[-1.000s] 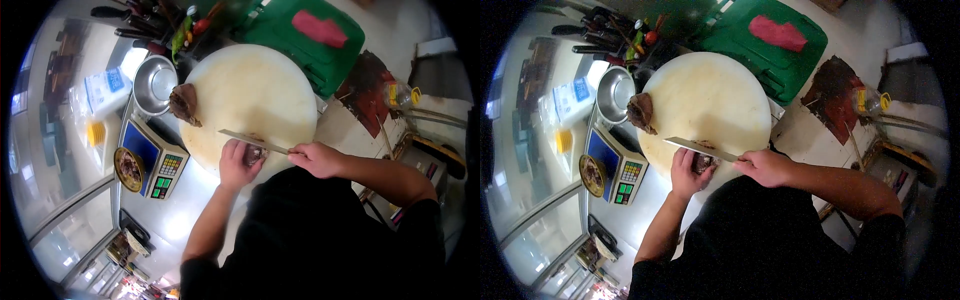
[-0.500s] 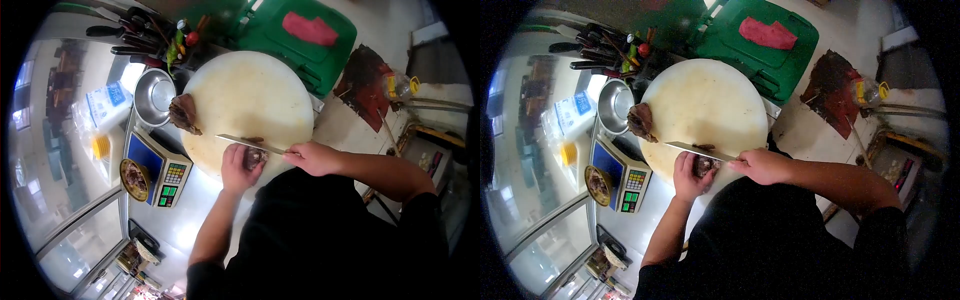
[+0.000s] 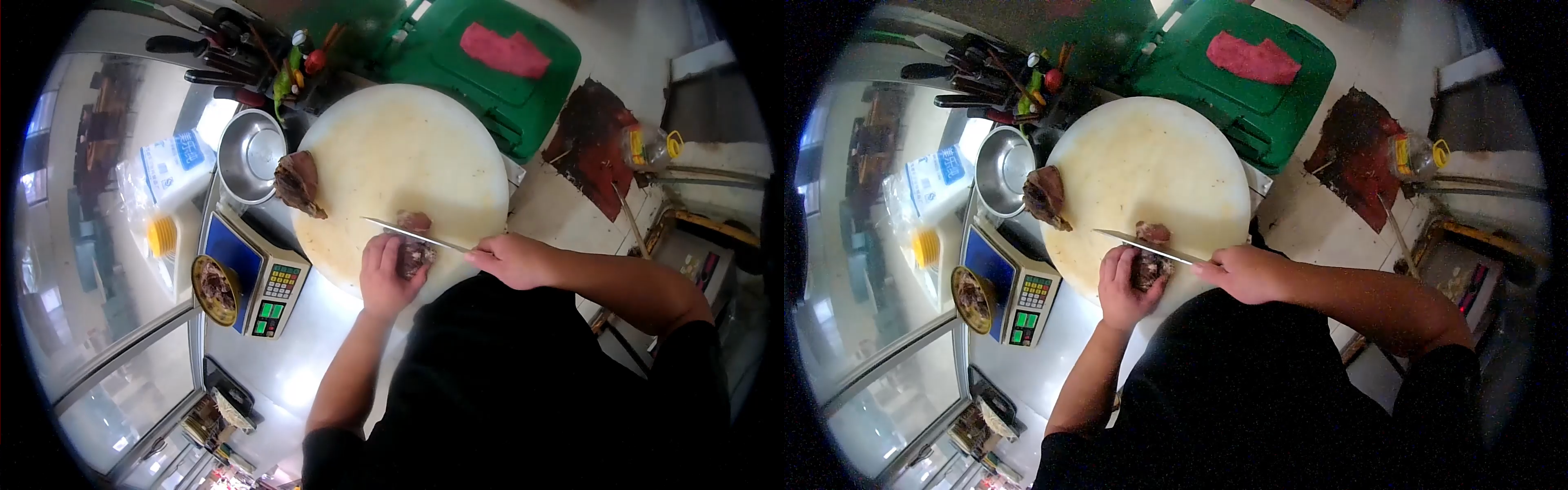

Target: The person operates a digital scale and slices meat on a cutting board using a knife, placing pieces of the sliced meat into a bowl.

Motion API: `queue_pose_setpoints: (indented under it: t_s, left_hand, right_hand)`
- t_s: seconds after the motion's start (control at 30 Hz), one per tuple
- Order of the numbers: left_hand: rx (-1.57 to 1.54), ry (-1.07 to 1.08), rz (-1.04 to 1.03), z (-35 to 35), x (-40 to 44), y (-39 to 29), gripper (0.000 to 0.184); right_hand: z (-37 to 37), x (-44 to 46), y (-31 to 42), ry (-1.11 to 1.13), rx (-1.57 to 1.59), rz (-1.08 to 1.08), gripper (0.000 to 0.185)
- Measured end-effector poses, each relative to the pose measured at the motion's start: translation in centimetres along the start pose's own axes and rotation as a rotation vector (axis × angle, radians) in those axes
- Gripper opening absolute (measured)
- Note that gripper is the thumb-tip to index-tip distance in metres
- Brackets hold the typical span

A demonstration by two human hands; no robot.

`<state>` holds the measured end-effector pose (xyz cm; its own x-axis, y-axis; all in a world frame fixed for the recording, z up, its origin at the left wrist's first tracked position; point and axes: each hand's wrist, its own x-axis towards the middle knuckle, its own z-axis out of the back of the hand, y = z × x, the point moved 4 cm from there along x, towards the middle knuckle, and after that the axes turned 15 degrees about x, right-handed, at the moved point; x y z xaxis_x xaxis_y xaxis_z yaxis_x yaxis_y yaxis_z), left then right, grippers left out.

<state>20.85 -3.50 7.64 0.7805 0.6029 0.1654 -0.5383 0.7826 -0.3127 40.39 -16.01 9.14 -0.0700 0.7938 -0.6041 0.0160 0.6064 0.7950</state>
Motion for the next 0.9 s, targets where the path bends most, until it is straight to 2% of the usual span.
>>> queue_pose_setpoints:
  t_s: [0.1, 0.2, 0.23, 0.3, 0.33, 0.4, 0.53, 0.6, 0.77, 0.83, 0.9]
  left_hand:
    - [0.007, 0.002, 0.005, 0.0, 0.1, -0.2, 0.061]
    - [-0.012, -0.014, 0.009, -0.2, -0.4, -0.2, 0.059]
    - [-0.010, -0.012, 0.008, -0.2, -0.6, -0.2, 0.059]
    - [0.041, -0.050, -0.043, -0.3, -0.8, -0.6, 0.059]
    - [0.036, -0.050, -0.042, -0.3, -0.9, -0.7, 0.059]
    - [0.063, -0.055, -0.048, -0.3, -1.0, -0.9, 0.058]
    - [0.044, -0.059, -0.047, -0.4, -1.1, -0.7, 0.060]
    - [0.065, -0.063, -0.042, -0.5, -1.3, -0.6, 0.060]
    - [0.063, -0.041, -0.062, -0.7, -1.3, -0.5, 0.057]
    - [0.064, -0.040, -0.059, -0.7, -1.4, -0.5, 0.056]
    - [0.064, -0.051, -0.067, -0.6, -1.2, -0.6, 0.055]
  right_hand:
    - [-1.7, 3.7, -0.3, -0.012, -0.072, 0.008, 0.063]
    - [-2.8, 5.2, 2.4, -0.063, -0.101, -0.012, 0.063]
    - [-2.6, 4.9, 2.4, -0.063, -0.098, -0.011, 0.063]
    - [-1.9, 3.9, 1.4, -0.013, -0.091, -0.112, 0.048]
    - [-1.2, 3.2, 0.1, -0.015, -0.092, -0.116, 0.048]
    - [0.1, 1.9, -2.2, -0.036, -0.093, 0.013, 0.045]
    - [0.6, -1.8, 0.9, -0.076, -0.144, 0.014, 0.041]
    - [-0.2, -3.2, 1.3, -0.102, -0.083, 0.062, 0.046]
    - [0.0, -5.2, 3.7, -0.005, -0.106, -0.003, 0.042]
    - [0.1, -5.3, 4.3, 0.089, -0.098, -0.139, 0.040]
    - [0.0, -5.2, 3.8, 0.072, -0.104, -0.113, 0.040]
